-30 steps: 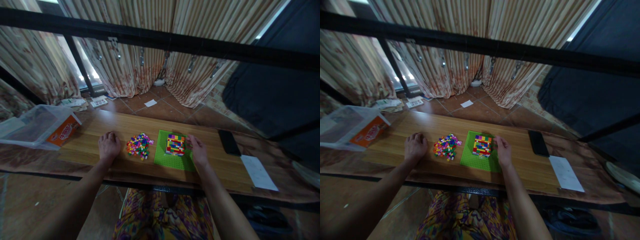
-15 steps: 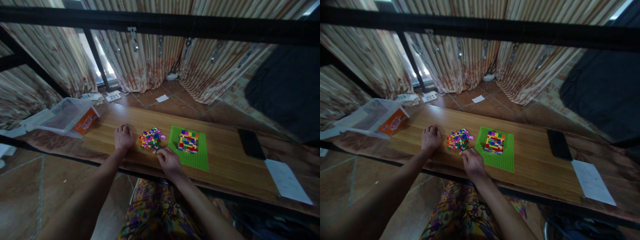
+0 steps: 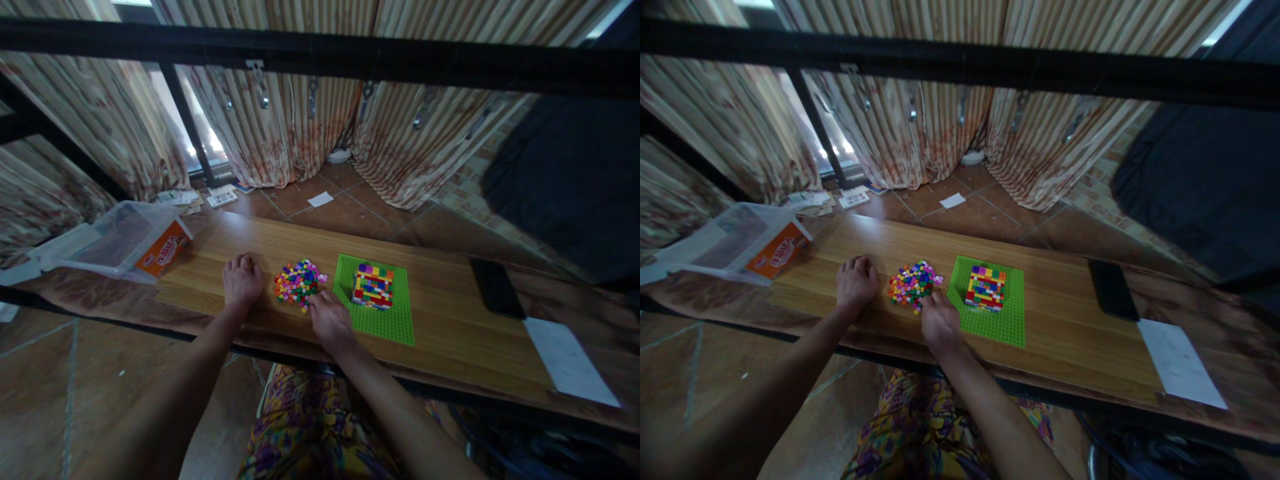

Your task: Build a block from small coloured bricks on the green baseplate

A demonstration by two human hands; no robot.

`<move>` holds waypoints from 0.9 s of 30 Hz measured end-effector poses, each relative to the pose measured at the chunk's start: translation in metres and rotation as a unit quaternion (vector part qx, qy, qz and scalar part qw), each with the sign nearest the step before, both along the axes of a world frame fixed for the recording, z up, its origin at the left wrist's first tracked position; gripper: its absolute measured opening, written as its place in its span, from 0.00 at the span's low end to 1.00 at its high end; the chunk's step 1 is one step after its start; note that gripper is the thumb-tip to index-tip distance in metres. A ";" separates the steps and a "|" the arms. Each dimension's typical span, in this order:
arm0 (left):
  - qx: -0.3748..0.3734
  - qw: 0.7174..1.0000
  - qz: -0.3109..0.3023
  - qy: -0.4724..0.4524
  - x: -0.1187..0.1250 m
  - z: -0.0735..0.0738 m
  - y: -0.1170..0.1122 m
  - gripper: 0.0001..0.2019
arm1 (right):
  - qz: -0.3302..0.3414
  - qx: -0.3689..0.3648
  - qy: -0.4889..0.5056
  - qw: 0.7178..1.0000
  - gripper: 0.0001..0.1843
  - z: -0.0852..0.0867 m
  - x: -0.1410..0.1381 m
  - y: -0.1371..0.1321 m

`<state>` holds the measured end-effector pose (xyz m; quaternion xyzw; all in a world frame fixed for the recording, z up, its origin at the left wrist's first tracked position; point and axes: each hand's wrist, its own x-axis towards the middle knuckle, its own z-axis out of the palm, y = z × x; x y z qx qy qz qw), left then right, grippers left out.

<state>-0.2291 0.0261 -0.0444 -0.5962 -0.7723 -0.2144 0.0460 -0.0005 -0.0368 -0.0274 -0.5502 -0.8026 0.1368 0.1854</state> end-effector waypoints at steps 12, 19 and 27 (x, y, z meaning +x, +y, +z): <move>0.019 1.000 -0.010 0.001 -0.004 -0.004 0.003 0.20 | -0.010 -0.002 -0.031 0.999 0.12 0.005 -0.003 0.004; 0.021 1.000 -0.013 0.008 -0.004 -0.002 0.003 0.19 | -0.034 0.040 0.145 0.988 0.13 0.030 0.025 -0.004; 0.017 1.000 -0.008 0.001 -0.003 -0.001 0.003 0.21 | -0.127 0.061 0.258 0.956 0.12 0.049 0.105 0.022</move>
